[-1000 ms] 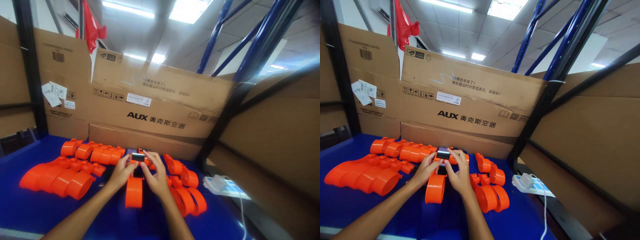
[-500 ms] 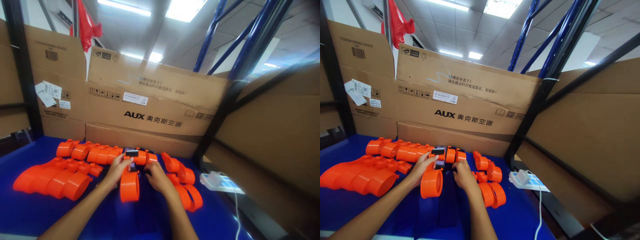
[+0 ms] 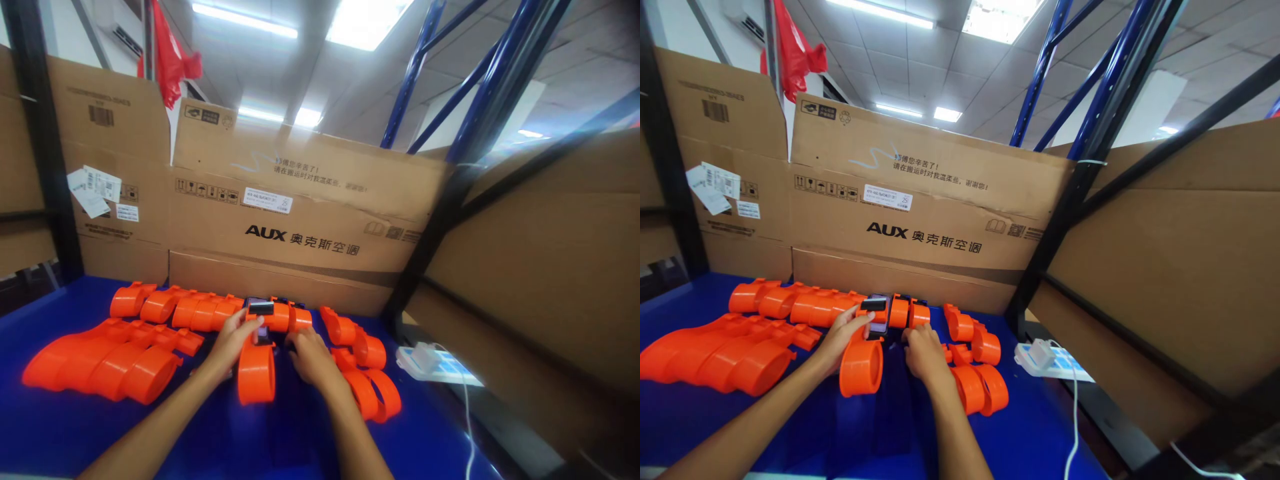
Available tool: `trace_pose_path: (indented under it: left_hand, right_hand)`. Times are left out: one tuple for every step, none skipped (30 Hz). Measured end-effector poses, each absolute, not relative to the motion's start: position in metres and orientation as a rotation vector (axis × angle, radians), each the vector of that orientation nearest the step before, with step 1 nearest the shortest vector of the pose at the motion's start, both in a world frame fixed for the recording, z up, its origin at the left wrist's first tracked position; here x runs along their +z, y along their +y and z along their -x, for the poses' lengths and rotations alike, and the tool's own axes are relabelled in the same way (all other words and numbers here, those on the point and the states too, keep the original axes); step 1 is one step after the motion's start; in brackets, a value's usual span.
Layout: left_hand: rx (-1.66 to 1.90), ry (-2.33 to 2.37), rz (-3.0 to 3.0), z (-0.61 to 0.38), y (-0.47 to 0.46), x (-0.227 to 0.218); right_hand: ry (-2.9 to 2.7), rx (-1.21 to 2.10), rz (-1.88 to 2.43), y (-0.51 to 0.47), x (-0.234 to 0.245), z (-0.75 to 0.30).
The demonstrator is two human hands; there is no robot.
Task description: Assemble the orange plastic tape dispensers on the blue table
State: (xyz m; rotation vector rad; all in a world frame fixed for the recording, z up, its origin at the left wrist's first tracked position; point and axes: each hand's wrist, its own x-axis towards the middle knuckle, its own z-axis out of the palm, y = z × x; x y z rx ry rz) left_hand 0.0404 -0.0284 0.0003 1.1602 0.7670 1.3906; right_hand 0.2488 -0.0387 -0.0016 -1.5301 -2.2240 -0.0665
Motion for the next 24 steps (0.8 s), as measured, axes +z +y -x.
trace_pose_path:
  left_hand:
    - [1.39,0.768,-1.16,-0.04,-0.029,0.0]
    - [1.389,0.77,-1.16,-0.04,-0.029,0.001]
    - [1.389,0.771,-1.16,-0.04,-0.03,0.001]
    - [1.388,0.772,-1.161,-0.04,-0.03,0.001]
    - [1.388,0.772,-1.163,-0.04,-0.031,0.002]
    - [1.388,0.77,-1.164,-0.041,-0.031,0.002]
    - [1.387,0.768,-1.165,-0.041,-0.031,0.002]
    - [1.386,0.765,-1.165,-0.041,-0.031,0.002]
    - [1.387,0.762,-1.167,-0.041,-0.03,0.002]
    - [1.388,0.761,-1.168,-0.042,-0.03,0.001]
    - [1.389,0.761,-1.17,-0.042,-0.029,0.001]
    - [1.391,0.762,-1.172,-0.042,-0.029,0.0]
    - [1.393,0.763,-1.175,-0.043,-0.028,0.0]
    - [1.394,0.764,-1.177,-0.043,-0.027,-0.001]
    - [1.394,0.764,-1.178,-0.043,-0.026,-0.002]
    - [1.394,0.764,-1.179,-0.043,-0.025,-0.003]
    - [1.395,0.763,-1.179,-0.043,-0.025,-0.004]
    - [1.395,0.761,-1.177,-0.043,-0.024,-0.004]
    - [1.396,0.759,-1.176,-0.043,-0.024,-0.005]
    - [1.396,0.757,-1.174,-0.043,-0.024,-0.005]
    - [1.396,0.754,-1.173,-0.044,-0.024,-0.006]
    - [1.395,0.75,-1.172,-0.044,-0.024,-0.006]
    - [1.393,0.747,-1.171,-0.044,-0.024,-0.006]
    - [1.391,0.744,-1.171,-0.044,-0.024,-0.006]
  right_hand:
    - [-2.222,-0.069,1.524,-0.039,-0.001,-0.25]
    - [-2.218,-0.07,1.514,-0.04,-0.001,-0.25]
    - [-2.214,-0.071,1.501,-0.041,0.0,-0.251]
    - [-2.206,-0.073,1.486,-0.043,0.001,-0.253]
    - [-2.194,-0.075,1.472,-0.044,0.002,-0.254]
    - [-2.178,-0.077,1.457,-0.046,0.004,-0.254]
    - [-2.159,-0.078,1.442,-0.047,0.005,-0.255]
    - [-2.138,-0.077,1.427,-0.049,0.007,-0.256]
    - [-2.115,-0.072,1.411,-0.049,0.009,-0.256]
    - [-2.091,-0.064,1.394,-0.05,0.011,-0.256]
    - [-2.067,-0.053,1.375,-0.05,0.013,-0.256]
    - [-2.044,-0.036,1.353,-0.05,0.014,-0.256]
    - [-2.022,-0.014,1.327,-0.049,0.016,-0.256]
    - [-2.001,0.014,1.298,-0.049,0.018,-0.255]
    - [-1.982,0.049,1.268,-0.048,0.019,-0.255]
    - [-1.965,0.091,1.235,-0.048,0.021,-0.254]
    - [-1.949,0.138,1.202,-0.047,0.022,-0.253]
    - [-1.932,0.189,1.168,-0.047,0.022,-0.252]
    - [-1.911,0.24,1.134,-0.046,0.023,-0.251]
    - [-1.885,0.288,1.1,-0.045,0.023,-0.249]
    - [-1.856,0.332,1.069,-0.045,0.023,-0.247]
    - [-1.824,0.37,1.041,-0.044,0.023,-0.245]
    - [-1.79,0.403,1.016,-0.043,0.022,-0.243]
    - [-1.759,0.431,0.995,-0.043,0.022,-0.241]
